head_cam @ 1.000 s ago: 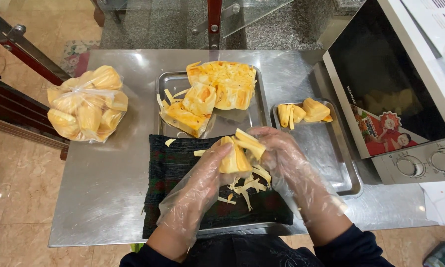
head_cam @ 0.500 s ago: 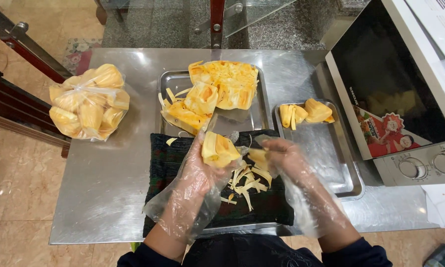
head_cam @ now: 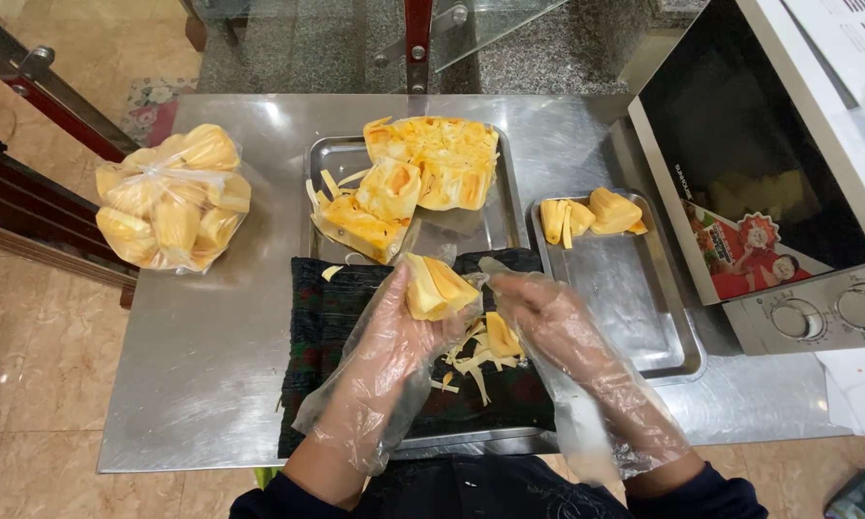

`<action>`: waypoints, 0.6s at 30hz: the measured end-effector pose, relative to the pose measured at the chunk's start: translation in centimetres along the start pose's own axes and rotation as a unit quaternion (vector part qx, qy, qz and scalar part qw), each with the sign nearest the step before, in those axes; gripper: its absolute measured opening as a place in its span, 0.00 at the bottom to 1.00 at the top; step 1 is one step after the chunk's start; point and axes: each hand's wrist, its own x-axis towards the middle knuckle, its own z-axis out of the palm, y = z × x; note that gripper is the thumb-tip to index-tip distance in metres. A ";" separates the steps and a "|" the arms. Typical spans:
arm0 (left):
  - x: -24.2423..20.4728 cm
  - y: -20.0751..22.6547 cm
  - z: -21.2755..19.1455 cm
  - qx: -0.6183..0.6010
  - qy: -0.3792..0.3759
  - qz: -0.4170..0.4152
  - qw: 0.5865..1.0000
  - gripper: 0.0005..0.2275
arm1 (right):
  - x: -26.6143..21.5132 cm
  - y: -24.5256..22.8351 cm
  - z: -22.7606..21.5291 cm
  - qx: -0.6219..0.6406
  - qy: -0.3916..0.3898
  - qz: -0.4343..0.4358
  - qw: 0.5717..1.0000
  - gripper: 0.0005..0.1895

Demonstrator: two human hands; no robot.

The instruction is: Shredding jackfruit pieces into smaller strips by hand on a stainless steel table

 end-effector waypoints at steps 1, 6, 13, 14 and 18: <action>0.6 -0.2 -0.9 0.000 0.000 0.001 1.000 0.31 | 0.0 0.2 0.1 0.000 -0.001 0.000 1.000 0.20; -1.1 -0.3 0.7 0.118 -0.040 0.033 0.992 0.29 | -0.8 -3.6 0.8 0.126 0.028 -0.039 0.991 0.26; -2.6 -0.8 3.2 0.176 -0.025 0.062 0.982 0.31 | 0.6 -4.9 2.8 0.288 -0.060 0.111 0.949 0.43; -2.7 -0.6 3.4 0.235 -0.026 0.056 0.970 0.32 | 0.6 -3.9 2.8 0.264 -0.045 0.115 0.957 0.46; -3.4 -0.6 4.4 0.342 0.077 0.075 0.934 0.33 | 0.6 -5.7 2.2 0.043 -0.060 0.117 0.990 0.48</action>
